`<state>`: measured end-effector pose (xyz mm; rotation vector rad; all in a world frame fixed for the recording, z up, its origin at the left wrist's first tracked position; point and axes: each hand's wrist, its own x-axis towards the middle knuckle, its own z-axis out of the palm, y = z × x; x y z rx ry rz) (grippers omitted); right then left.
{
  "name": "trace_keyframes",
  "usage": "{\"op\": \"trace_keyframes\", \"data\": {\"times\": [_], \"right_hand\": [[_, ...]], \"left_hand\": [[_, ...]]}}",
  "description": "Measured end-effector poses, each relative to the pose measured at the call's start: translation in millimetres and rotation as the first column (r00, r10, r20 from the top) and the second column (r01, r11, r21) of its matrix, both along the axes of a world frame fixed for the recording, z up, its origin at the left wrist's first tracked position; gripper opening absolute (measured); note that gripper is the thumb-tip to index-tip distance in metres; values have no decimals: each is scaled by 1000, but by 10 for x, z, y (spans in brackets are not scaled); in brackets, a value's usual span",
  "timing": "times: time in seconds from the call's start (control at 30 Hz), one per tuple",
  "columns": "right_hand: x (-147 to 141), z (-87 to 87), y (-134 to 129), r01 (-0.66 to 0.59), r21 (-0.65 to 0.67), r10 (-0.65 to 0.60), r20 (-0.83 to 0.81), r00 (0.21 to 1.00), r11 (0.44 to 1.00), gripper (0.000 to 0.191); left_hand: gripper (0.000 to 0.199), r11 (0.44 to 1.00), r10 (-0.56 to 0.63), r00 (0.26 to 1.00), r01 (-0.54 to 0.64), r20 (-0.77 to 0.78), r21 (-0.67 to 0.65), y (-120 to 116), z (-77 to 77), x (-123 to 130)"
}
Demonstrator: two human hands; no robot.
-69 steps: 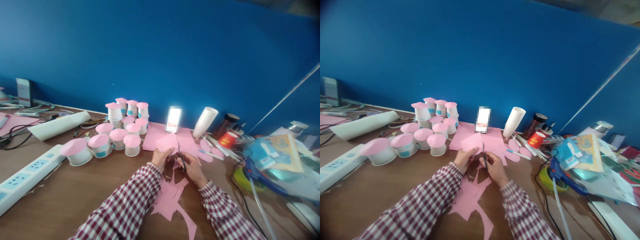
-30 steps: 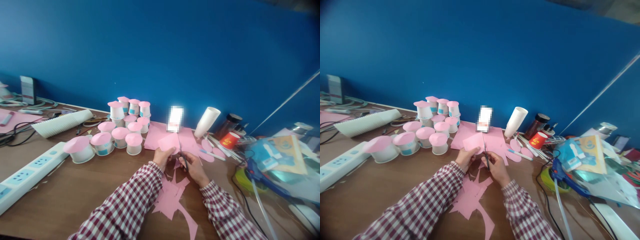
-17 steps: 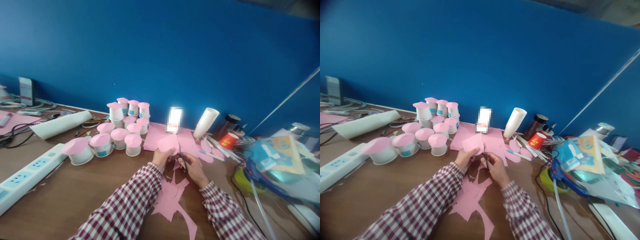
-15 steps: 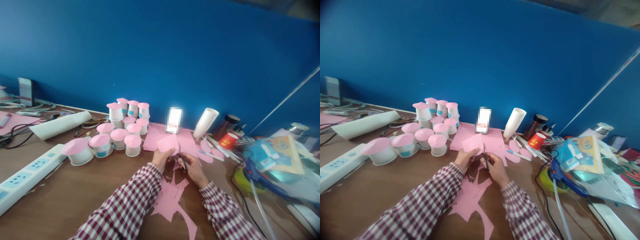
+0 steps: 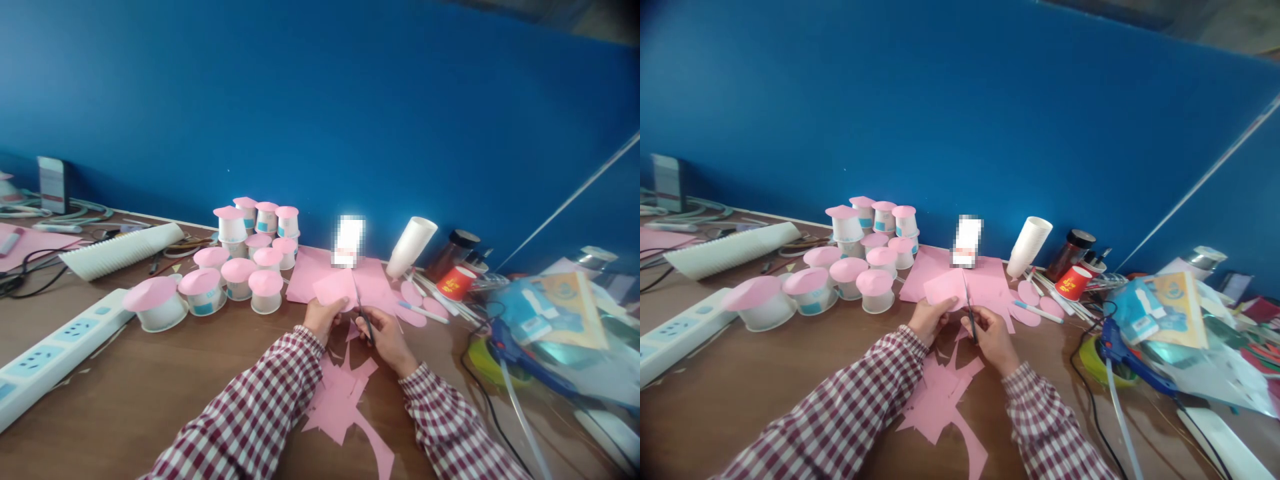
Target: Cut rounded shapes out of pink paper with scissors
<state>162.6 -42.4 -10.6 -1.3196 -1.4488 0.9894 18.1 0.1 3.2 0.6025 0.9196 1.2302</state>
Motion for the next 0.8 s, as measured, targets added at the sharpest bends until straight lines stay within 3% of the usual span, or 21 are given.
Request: {"op": "trace_keyframes", "data": {"times": [0.8], "right_hand": [[21,-1,2,-18,9,17,19,1000,1000,34]], "left_hand": [[29,1000,-21,1000,21,-11,-13,13,29,-22]]}}
